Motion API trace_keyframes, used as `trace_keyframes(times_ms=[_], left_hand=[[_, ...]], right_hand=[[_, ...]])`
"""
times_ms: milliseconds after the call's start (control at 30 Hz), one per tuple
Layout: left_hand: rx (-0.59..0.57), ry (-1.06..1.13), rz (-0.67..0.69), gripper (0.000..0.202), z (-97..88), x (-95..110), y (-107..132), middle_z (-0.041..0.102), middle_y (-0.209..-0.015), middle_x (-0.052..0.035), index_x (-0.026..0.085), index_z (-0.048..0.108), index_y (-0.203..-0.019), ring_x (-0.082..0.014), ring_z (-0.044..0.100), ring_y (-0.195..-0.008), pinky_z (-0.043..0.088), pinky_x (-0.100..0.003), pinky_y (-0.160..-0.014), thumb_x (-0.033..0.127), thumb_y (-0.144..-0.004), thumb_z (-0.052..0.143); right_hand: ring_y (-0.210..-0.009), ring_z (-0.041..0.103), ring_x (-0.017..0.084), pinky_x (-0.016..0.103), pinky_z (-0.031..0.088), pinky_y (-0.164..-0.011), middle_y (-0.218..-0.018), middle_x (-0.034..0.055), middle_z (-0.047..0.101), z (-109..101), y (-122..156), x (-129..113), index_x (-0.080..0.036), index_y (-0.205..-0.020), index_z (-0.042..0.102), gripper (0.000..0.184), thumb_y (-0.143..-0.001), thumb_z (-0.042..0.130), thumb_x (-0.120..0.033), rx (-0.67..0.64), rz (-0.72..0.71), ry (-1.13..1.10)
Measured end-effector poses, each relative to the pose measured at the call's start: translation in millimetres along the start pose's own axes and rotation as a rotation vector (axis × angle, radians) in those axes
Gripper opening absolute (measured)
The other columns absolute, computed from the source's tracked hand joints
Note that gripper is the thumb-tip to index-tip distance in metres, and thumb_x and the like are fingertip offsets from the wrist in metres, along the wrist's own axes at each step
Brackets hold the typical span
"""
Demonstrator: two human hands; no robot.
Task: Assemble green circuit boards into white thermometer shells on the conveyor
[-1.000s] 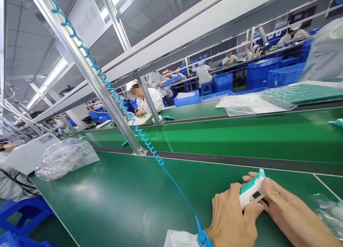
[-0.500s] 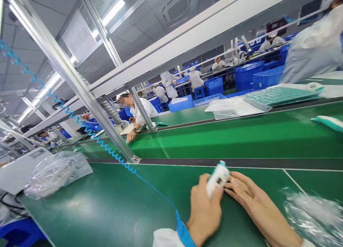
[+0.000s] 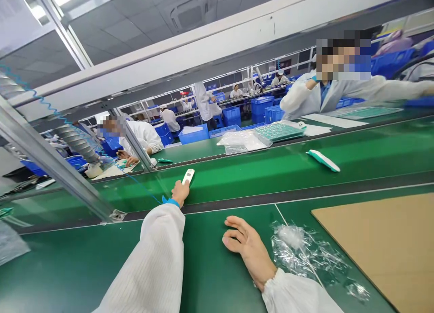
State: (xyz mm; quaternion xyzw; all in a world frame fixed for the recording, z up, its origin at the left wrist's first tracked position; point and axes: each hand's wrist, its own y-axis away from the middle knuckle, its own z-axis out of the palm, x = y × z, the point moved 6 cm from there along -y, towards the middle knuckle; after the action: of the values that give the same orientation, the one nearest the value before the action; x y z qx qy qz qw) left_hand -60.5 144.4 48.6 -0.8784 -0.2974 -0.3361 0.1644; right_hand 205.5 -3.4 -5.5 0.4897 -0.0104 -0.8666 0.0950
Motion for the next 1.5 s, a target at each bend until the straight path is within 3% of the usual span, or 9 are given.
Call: trace_keyframes(times_ms=[133,267,400,600,933,1100,1200,1333,1500], left_hand=[[0.180,-0.100,0.090,0.035,0.2,-16.5,26.1,0.053,-0.133,-0.0173,0.012,0.055,-0.125,-0.0307,0.043,-0.131,0.035,-0.049,-0.108,0.029,-0.093,0.052],[0.234,-0.137,0.189,0.037,-1.4,-25.1,48.8,0.054,-0.130,-0.0178,0.012,0.054,-0.124,-0.0324,0.043,-0.129,0.036,-0.046,-0.106,0.027,-0.090,0.054],[0.241,-0.140,0.184,0.033,-2.8,-31.2,53.8,0.057,-0.123,-0.0180,0.011,0.057,-0.118,-0.0331,0.049,-0.122,0.040,-0.046,-0.101,0.026,-0.089,0.055],[0.206,-0.132,0.207,0.029,1.5,-32.0,54.4,0.059,-0.122,-0.0139,0.015,0.059,-0.115,-0.0297,0.051,-0.119,0.040,-0.042,-0.100,0.025,-0.089,0.058],[0.189,-0.113,0.172,0.026,3.4,-31.8,57.0,0.060,-0.121,-0.0110,0.018,0.060,-0.113,-0.0277,0.052,-0.116,0.040,-0.040,-0.098,0.028,-0.089,0.059],[0.172,-0.110,0.163,0.026,4.3,-31.2,57.2,0.060,-0.121,-0.0120,0.019,0.060,-0.113,-0.0290,0.053,-0.115,0.040,-0.041,-0.097,0.029,-0.089,0.058],[0.168,-0.122,0.162,0.027,4.2,-30.9,56.9,0.060,-0.121,-0.0135,0.019,0.060,-0.114,-0.0295,0.053,-0.116,0.041,-0.042,-0.096,0.029,-0.090,0.058],[0.167,-0.155,0.165,0.027,2.6,-28.6,56.6,0.061,-0.121,-0.0127,0.019,0.061,-0.113,-0.0286,0.054,-0.115,0.042,-0.041,-0.096,0.030,-0.089,0.058],[0.151,-0.167,0.148,0.030,-2.9,-21.2,57.7,0.061,-0.121,-0.0142,0.017,0.063,-0.114,-0.0316,0.053,-0.118,0.042,-0.046,-0.100,0.030,-0.088,0.058]], right_hand=[[-0.076,0.059,0.011,0.030,0.050,-0.081,-0.112,0.0071,0.065,-0.4,-0.3,-0.7,-0.020,-0.106,0.068,0.052,-0.060,0.089,-0.034,0.020,0.012,-0.001],[-0.078,0.059,0.012,0.030,0.050,-0.079,-0.114,0.0066,0.065,-0.1,-0.3,-0.9,-0.021,-0.104,0.070,0.055,-0.055,0.091,-0.030,0.024,0.048,-0.039],[-0.079,0.059,0.011,0.027,0.051,-0.079,-0.114,0.0046,0.065,0.3,1.3,-2.1,-0.022,-0.101,0.071,0.056,-0.051,0.094,-0.028,0.034,0.083,-0.063],[-0.077,0.055,0.010,0.023,0.051,-0.074,-0.113,0.0026,0.066,0.9,7.3,-6.7,-0.025,-0.101,0.073,0.049,-0.058,0.091,-0.040,0.076,0.115,0.019],[-0.096,0.060,0.016,0.022,0.054,-0.086,-0.120,0.0033,0.066,-4.5,8.7,-8.5,-0.026,-0.104,0.073,0.054,-0.054,0.094,-0.031,0.104,0.183,0.068],[-0.090,0.060,0.017,0.024,0.057,-0.077,-0.126,0.0052,0.063,-11.0,7.2,-4.7,-0.028,-0.108,0.073,0.056,-0.056,0.093,-0.034,0.078,0.234,0.114],[-0.095,0.061,0.019,0.027,0.056,-0.080,-0.129,0.0063,0.062,-9.7,7.8,-6.3,-0.027,-0.106,0.073,0.052,-0.058,0.092,-0.034,0.098,0.205,0.089],[-0.099,0.060,0.018,0.027,0.053,-0.086,-0.124,0.0049,0.063,-5.2,7.7,-7.1,-0.026,-0.103,0.073,0.051,-0.055,0.093,-0.026,0.095,0.183,0.053],[-0.089,0.059,0.013,0.024,0.047,-0.080,-0.111,0.0039,0.066,0.2,4.8,-7.6,-0.022,-0.098,0.074,0.046,-0.055,0.091,-0.019,0.018,0.153,-0.070]])
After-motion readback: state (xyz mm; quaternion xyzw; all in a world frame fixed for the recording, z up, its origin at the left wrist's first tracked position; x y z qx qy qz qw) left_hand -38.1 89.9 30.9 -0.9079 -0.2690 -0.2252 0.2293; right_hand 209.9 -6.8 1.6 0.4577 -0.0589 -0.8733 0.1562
